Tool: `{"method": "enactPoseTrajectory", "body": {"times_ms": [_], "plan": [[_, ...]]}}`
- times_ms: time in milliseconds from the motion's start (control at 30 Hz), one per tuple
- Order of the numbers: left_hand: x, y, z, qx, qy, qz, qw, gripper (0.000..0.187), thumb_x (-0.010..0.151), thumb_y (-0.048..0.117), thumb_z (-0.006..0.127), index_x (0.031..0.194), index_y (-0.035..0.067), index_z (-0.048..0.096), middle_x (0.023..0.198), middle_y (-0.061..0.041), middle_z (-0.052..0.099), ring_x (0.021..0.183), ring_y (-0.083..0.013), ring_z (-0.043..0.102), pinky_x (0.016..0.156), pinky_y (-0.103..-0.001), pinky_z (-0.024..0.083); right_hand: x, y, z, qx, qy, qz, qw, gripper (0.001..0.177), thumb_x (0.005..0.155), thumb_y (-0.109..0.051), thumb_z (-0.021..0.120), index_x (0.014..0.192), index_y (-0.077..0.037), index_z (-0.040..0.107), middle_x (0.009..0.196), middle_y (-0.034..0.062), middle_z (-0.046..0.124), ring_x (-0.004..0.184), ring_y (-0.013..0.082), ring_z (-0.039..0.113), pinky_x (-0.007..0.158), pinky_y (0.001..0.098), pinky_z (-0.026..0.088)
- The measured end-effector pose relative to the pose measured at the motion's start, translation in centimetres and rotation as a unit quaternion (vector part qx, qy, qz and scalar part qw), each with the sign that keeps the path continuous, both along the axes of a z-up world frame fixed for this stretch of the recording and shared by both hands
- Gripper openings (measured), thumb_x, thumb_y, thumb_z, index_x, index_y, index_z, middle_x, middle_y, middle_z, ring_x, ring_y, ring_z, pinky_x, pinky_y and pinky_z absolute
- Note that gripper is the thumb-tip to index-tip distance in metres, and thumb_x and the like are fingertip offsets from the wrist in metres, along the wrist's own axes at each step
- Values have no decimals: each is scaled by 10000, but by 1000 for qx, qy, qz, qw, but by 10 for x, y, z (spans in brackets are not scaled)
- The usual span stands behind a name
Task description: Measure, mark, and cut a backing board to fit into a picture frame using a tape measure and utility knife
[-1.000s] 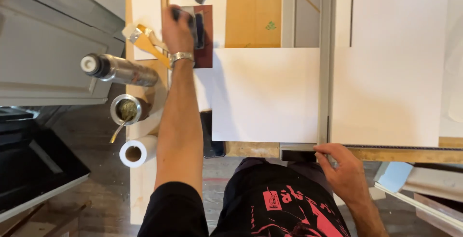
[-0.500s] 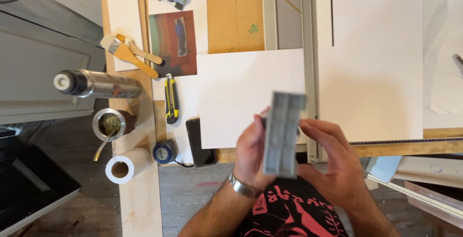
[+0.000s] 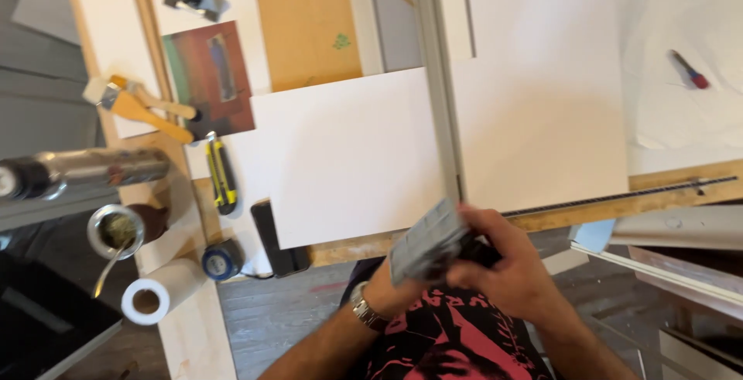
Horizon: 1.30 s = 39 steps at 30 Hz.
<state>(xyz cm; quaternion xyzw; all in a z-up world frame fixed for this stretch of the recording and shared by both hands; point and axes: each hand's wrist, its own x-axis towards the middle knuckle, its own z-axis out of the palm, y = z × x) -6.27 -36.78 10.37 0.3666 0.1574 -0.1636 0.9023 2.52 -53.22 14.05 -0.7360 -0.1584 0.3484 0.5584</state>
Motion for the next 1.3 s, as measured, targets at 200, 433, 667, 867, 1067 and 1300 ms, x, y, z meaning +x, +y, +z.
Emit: {"method": "enactPoseTrajectory", "body": {"times_ms": [200,433,667,867,1067,1300], "plan": [[20,19,-72,616,51,-336,710,203,943,363,650,1070,217,710,934,-87,752,887,-355,757,701,-457,622,19,-20,-12,-142,25,-80,986,433,905,-125,698,1311,9,635,1038,209,735,599,228,714,611,392,604],[101,37,-62,827,-169,-105,526,401,821,261,806,1127,35,679,1259,-128,567,1046,-360,620,801,-441,588,39,-68,-43,-261,-342,-89,898,394,881,-249,852,1230,-119,720,1069,92,672,995,346,680,830,448,548],[159,40,-87,837,-128,-242,473,877,765,432,891,1437,1,527,1561,-119,357,1179,-312,496,950,-404,507,47,-50,-34,-156,-407,-169,884,277,935,-103,903,1136,-1,742,998,109,758,807,279,738,654,315,589],[161,35,-86,814,-96,-256,512,903,761,286,904,1476,-45,462,1600,-161,251,984,-384,638,850,-516,586,38,-35,-46,-67,-246,-175,951,318,937,91,724,1242,112,640,1148,280,642,902,452,708,695,400,631],[163,35,-85,790,-49,-273,547,917,770,395,901,1471,32,434,1658,-23,65,695,-377,694,536,-514,576,26,-22,-53,-143,-427,-96,888,417,866,-139,904,1170,79,721,1078,209,759,964,303,738,827,380,633],[162,36,-88,789,-50,-285,542,1015,790,453,895,1530,19,354,1669,-30,23,702,-363,711,577,-490,603,20,-19,-78,-136,-435,-112,883,400,890,-153,901,1179,63,728,1071,192,764,859,270,721,762,352,618]]}}
